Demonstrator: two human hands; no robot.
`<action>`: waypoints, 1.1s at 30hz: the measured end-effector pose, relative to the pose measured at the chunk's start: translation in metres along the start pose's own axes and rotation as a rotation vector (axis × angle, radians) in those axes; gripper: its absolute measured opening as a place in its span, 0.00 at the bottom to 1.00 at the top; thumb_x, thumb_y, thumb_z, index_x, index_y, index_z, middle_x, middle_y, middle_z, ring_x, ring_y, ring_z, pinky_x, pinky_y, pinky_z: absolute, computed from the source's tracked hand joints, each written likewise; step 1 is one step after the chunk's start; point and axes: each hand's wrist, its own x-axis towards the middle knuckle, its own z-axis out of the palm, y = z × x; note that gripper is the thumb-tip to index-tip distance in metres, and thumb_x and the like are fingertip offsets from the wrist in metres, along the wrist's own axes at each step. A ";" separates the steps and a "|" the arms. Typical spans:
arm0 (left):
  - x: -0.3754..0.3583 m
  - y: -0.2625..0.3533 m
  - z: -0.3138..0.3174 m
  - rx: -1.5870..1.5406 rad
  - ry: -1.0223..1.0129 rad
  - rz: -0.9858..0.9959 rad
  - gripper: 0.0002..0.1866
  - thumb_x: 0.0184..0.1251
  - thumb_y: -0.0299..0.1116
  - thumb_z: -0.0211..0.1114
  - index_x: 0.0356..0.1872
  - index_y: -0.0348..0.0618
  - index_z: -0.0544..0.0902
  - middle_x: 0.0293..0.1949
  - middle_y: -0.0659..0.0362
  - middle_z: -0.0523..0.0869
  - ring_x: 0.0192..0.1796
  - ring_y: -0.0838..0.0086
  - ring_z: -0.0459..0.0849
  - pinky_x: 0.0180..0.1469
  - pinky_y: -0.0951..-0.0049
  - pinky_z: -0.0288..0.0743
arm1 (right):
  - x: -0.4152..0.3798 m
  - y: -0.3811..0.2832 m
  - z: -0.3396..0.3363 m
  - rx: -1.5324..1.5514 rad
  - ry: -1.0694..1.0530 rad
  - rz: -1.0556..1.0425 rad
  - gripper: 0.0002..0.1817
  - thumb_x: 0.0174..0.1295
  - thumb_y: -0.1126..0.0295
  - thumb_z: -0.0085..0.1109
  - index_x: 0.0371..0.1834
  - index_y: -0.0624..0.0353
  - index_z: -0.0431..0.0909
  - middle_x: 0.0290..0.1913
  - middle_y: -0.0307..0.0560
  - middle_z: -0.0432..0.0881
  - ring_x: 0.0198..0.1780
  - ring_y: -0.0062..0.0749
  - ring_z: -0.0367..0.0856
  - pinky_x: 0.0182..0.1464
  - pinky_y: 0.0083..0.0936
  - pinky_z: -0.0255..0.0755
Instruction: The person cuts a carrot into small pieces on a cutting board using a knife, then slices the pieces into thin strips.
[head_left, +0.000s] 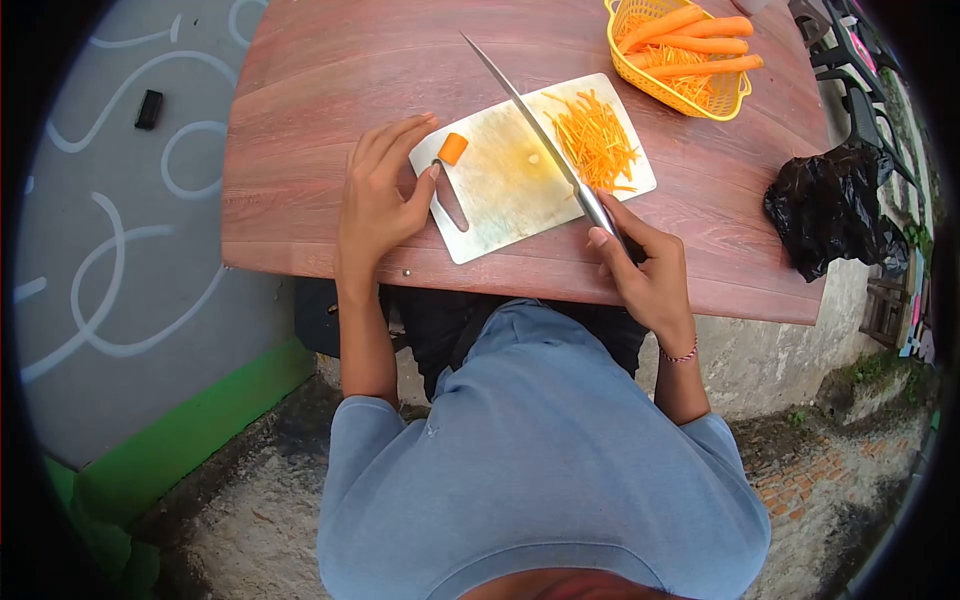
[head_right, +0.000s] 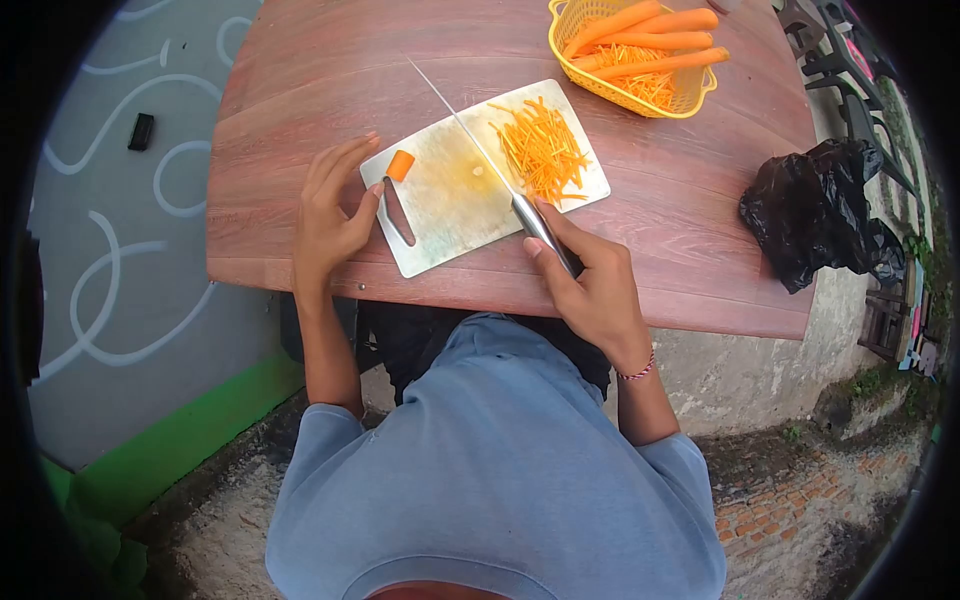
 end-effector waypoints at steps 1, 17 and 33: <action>0.002 -0.005 0.001 0.005 -0.071 0.003 0.25 0.63 0.26 0.74 0.64 0.45 0.88 0.63 0.56 0.90 0.69 0.58 0.82 0.70 0.54 0.70 | 0.001 -0.001 0.002 0.025 -0.022 0.036 0.24 0.74 0.67 0.69 0.70 0.66 0.83 0.45 0.64 0.92 0.38 0.30 0.90 0.46 0.30 0.81; -0.007 0.022 0.043 -0.018 -0.095 -0.018 0.17 0.65 0.40 0.78 0.50 0.43 0.89 0.51 0.58 0.90 0.63 0.62 0.81 0.70 0.47 0.56 | 0.001 -0.028 0.020 -0.285 -0.143 -0.068 0.30 0.82 0.67 0.54 0.85 0.60 0.64 0.44 0.73 0.86 0.47 0.69 0.86 0.52 0.47 0.78; -0.011 0.027 0.048 0.022 -0.009 -0.023 0.12 0.60 0.36 0.82 0.44 0.51 0.93 0.50 0.68 0.94 0.57 0.69 0.85 0.69 0.54 0.56 | 0.003 -0.042 0.030 -0.288 -0.211 -0.166 0.34 0.78 0.75 0.57 0.86 0.55 0.63 0.36 0.60 0.80 0.39 0.58 0.83 0.47 0.46 0.78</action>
